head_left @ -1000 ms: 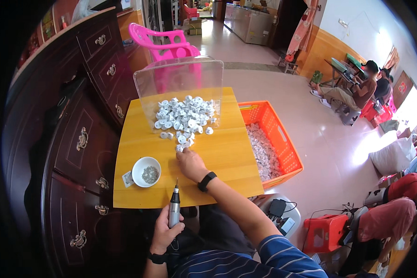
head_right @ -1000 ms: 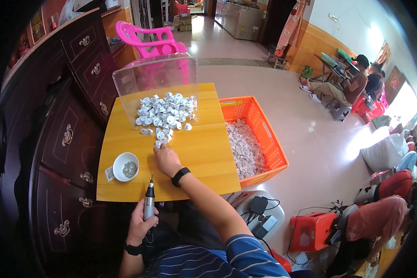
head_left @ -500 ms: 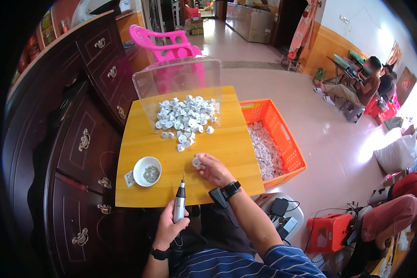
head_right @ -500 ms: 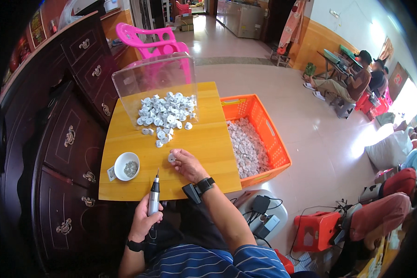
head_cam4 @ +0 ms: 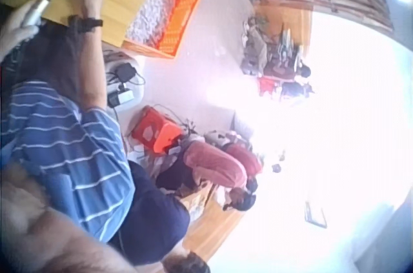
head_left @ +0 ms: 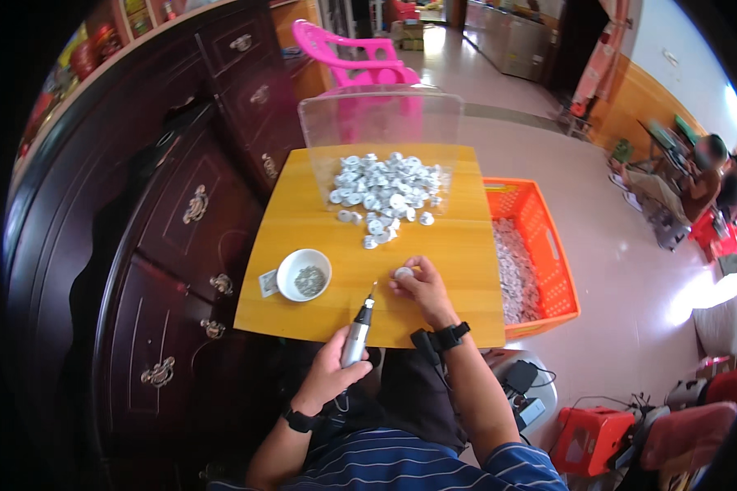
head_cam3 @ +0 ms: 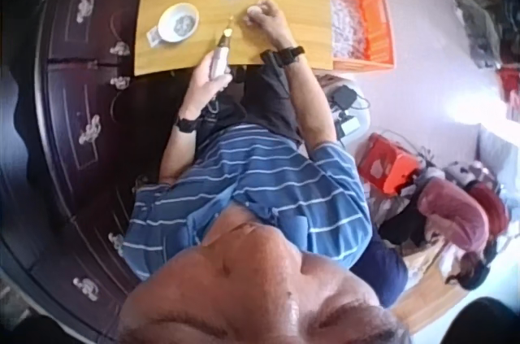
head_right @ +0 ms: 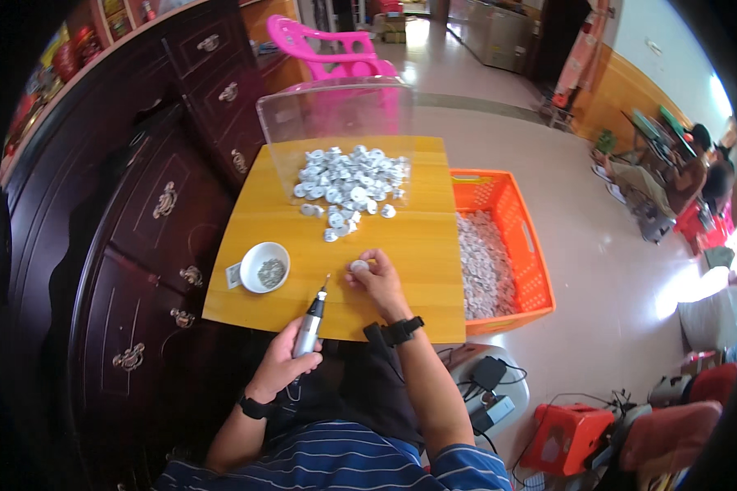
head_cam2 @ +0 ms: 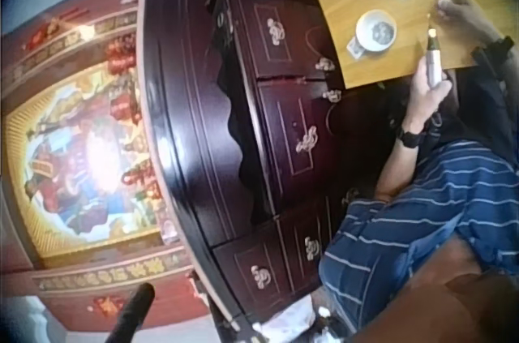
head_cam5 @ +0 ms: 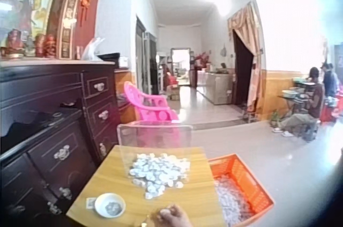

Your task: Assembling small plastic components using an electric screwdriver.

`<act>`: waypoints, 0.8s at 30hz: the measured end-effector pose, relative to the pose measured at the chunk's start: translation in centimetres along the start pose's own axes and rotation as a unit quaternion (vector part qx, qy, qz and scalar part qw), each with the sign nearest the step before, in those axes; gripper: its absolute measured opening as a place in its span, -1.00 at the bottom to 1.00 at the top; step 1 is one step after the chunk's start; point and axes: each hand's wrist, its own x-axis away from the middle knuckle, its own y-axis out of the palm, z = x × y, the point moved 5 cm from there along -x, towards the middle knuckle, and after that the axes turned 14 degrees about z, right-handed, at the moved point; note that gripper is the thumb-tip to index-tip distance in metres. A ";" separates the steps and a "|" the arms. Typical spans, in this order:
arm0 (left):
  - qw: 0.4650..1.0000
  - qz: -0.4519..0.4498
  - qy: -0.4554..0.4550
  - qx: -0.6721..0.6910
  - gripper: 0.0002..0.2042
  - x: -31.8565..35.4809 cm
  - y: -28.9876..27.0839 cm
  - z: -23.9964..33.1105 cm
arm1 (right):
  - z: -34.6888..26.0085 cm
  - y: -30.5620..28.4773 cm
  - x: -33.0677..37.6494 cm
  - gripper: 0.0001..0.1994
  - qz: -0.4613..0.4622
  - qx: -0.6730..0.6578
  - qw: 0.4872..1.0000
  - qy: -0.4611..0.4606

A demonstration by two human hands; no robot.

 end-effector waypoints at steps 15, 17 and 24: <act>0.998 -0.022 0.007 -0.061 -0.35 -1.6 1.0 -0.2 | 1.3 0.3 0.4 -0.86 -0.003 0.020 0.999 -0.038; 0.998 -0.025 0.007 -0.063 -0.35 -1.9 1.1 -0.2 | 1.3 0.4 0.5 -0.86 0.005 0.029 0.999 -0.045; 0.998 -0.029 -0.008 -0.051 -0.36 -2.2 1.5 -0.6 | 1.3 0.3 0.5 -0.86 0.008 0.053 0.997 -0.060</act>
